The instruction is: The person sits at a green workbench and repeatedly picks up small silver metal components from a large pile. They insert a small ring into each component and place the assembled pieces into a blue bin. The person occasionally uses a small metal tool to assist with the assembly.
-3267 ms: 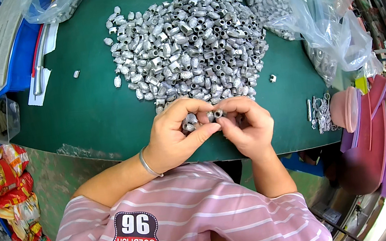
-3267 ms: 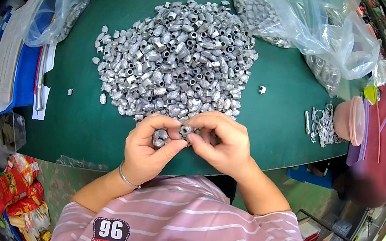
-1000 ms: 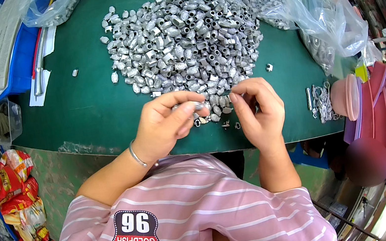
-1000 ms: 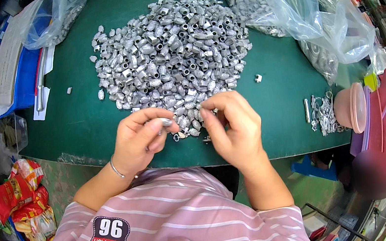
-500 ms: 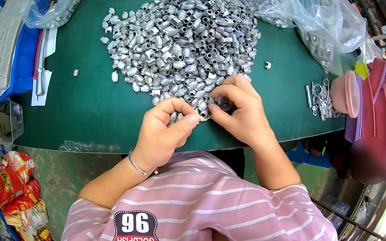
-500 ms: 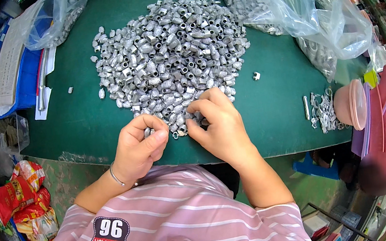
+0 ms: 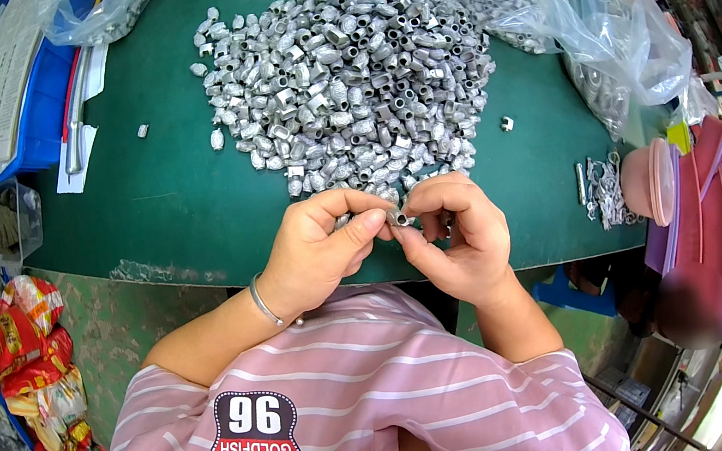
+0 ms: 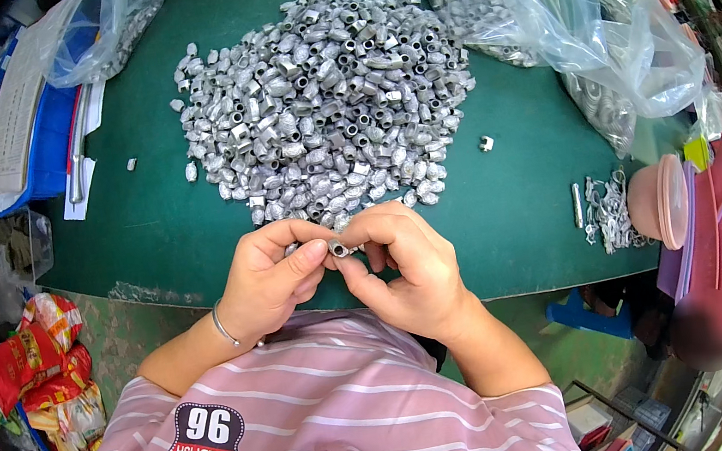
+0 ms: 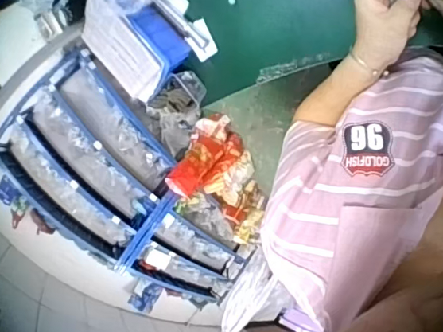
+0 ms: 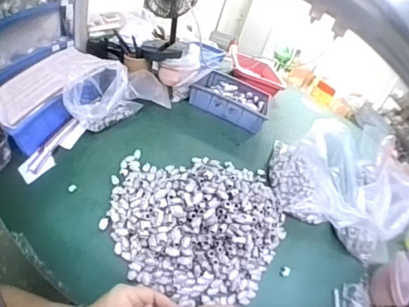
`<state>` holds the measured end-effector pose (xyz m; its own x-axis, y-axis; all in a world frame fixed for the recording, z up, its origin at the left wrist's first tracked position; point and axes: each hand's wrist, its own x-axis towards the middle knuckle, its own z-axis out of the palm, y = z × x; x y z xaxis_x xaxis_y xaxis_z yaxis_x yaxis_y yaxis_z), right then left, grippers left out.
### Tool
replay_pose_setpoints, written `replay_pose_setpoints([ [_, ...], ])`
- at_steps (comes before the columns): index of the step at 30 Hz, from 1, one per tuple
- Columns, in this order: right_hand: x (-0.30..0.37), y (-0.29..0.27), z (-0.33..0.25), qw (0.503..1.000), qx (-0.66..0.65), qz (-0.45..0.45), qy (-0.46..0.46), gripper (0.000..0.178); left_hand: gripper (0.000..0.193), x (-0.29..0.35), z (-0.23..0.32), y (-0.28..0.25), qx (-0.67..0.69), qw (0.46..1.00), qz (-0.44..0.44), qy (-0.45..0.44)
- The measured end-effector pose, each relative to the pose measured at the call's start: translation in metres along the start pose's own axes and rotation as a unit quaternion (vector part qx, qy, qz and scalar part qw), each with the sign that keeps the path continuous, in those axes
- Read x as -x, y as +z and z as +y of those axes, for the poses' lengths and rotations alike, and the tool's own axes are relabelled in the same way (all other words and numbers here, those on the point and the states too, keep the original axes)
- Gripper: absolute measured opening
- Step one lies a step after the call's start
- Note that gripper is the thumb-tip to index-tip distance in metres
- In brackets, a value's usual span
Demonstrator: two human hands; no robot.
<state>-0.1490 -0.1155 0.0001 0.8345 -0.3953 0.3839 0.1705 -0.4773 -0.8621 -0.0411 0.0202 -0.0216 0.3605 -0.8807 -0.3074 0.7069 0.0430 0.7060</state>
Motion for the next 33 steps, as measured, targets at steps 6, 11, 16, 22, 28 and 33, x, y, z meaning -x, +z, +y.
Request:
replay_pose_setpoints([
  [6, -0.004, -0.004, -0.006, 0.998, 0.013, -0.056, -0.002, 0.025, 0.018, 0.000, 0.000, -0.001, 0.004, 1.000, -0.008, -0.015],
  [11, -0.016, -0.030, 0.010, 0.984, 0.174, -0.034, -0.002, 0.017, 0.018, 0.003, 0.007, -0.001, 0.068, 0.996, -0.010, -0.050],
  [16, -0.012, -0.029, 0.014, 0.955, 0.268, -0.125, 0.027, 0.018, 0.011, 0.003, 0.000, -0.008, 0.133, 0.989, -0.029, -0.054],
  [22, -0.010, -0.033, 0.015, 0.986, 0.099, -0.099, 0.091, 0.021, 0.011, 0.005, -0.005, -0.006, 0.089, 0.995, -0.022, -0.041],
  [28, -0.005, -0.026, 0.009, 0.994, 0.033, -0.092, 0.052, 0.022, 0.016, 0.003, 0.000, 0.005, -0.064, 0.998, 0.009, -0.027],
  [33, -0.001, -0.013, 0.003, 0.994, 0.077, -0.051, -0.063, 0.025, 0.015, 0.004, -0.004, 0.004, -0.025, 0.999, 0.003, -0.033],
])
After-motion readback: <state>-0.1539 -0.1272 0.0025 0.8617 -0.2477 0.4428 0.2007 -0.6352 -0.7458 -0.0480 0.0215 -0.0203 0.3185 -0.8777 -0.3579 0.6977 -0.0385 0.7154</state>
